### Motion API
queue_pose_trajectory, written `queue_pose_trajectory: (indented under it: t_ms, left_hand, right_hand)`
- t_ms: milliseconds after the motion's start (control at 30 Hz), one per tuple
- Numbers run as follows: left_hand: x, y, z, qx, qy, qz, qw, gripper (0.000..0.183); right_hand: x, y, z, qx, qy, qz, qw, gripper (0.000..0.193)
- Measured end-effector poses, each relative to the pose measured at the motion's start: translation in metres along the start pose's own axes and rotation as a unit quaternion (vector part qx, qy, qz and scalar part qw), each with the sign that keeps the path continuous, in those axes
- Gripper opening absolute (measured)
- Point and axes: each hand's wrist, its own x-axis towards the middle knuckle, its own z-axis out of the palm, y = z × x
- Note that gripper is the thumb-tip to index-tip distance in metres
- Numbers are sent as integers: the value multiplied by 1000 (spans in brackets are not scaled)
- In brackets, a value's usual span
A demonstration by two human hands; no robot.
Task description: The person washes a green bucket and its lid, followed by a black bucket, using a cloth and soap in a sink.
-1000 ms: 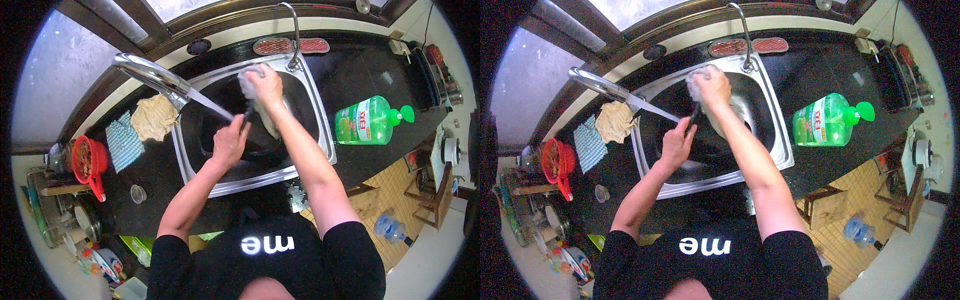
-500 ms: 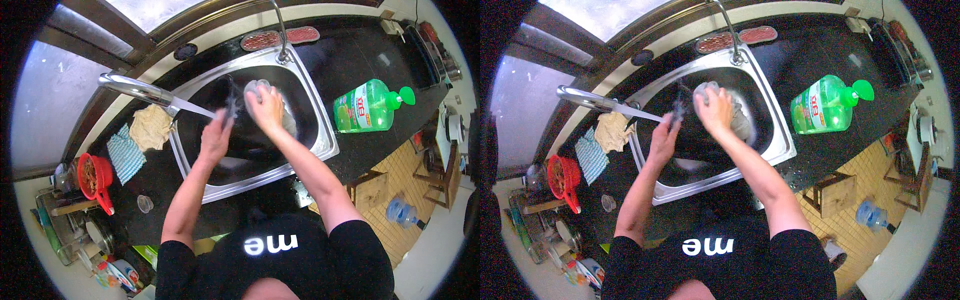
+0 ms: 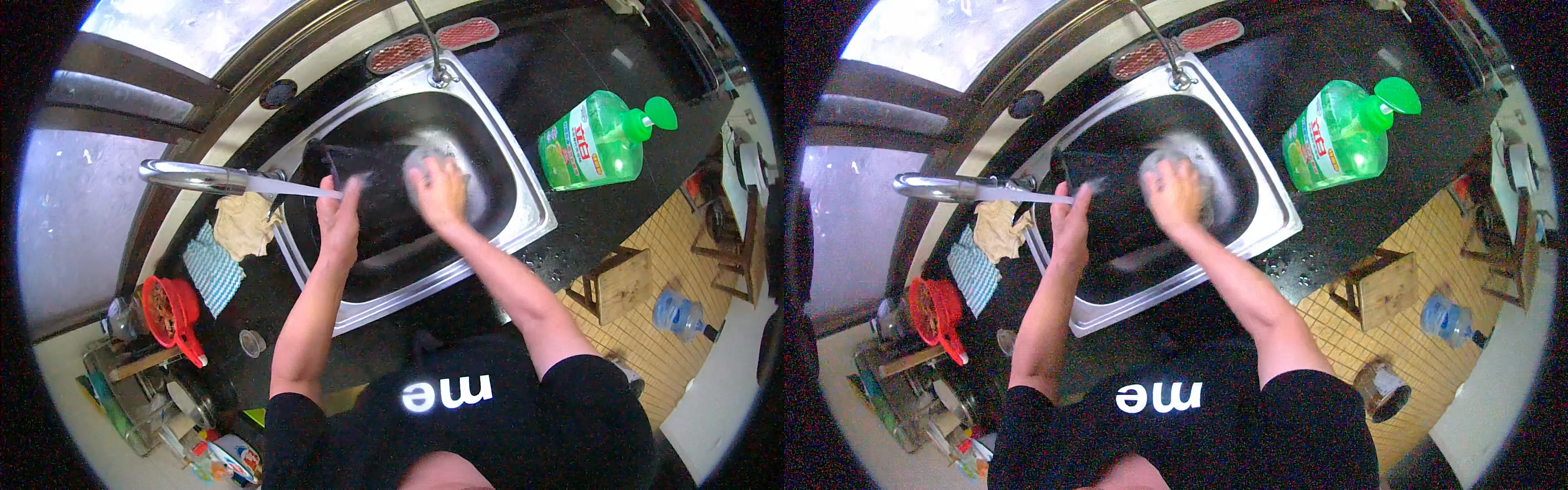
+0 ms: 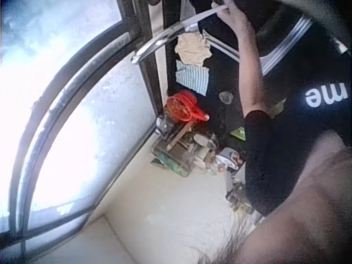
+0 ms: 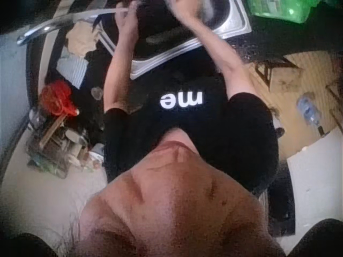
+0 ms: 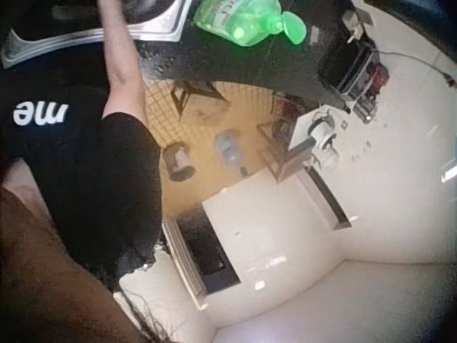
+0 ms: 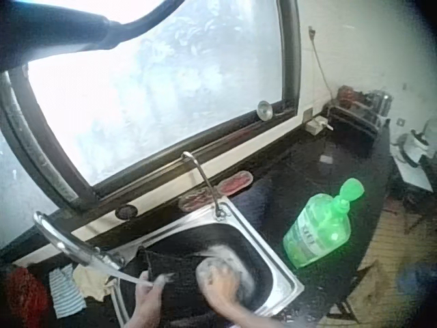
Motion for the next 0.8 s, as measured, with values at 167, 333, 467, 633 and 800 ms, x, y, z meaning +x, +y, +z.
queue_pose_trajectory:
  t_ms: [167,333,467,633,800]
  left_hand:
    - [9,-6,-2,-85,66,-70,992,24]
    - [7,1,-24,19,114,-126,985,35]
    - [12,-14,-28,14,144,-79,986,33]
    - [-40,-29,-42,229,-9,106,968,47]
    - [-63,-37,-20,264,2,55,963,45]
  right_hand:
    - [-36,-73,-15,131,-8,-158,979,24]
    - [-15,-14,16,0,82,-44,996,24]
    - [1,9,19,3,41,68,997,30]
    - [3,21,19,15,34,115,993,31]
    - [-2,16,20,42,38,67,996,29]
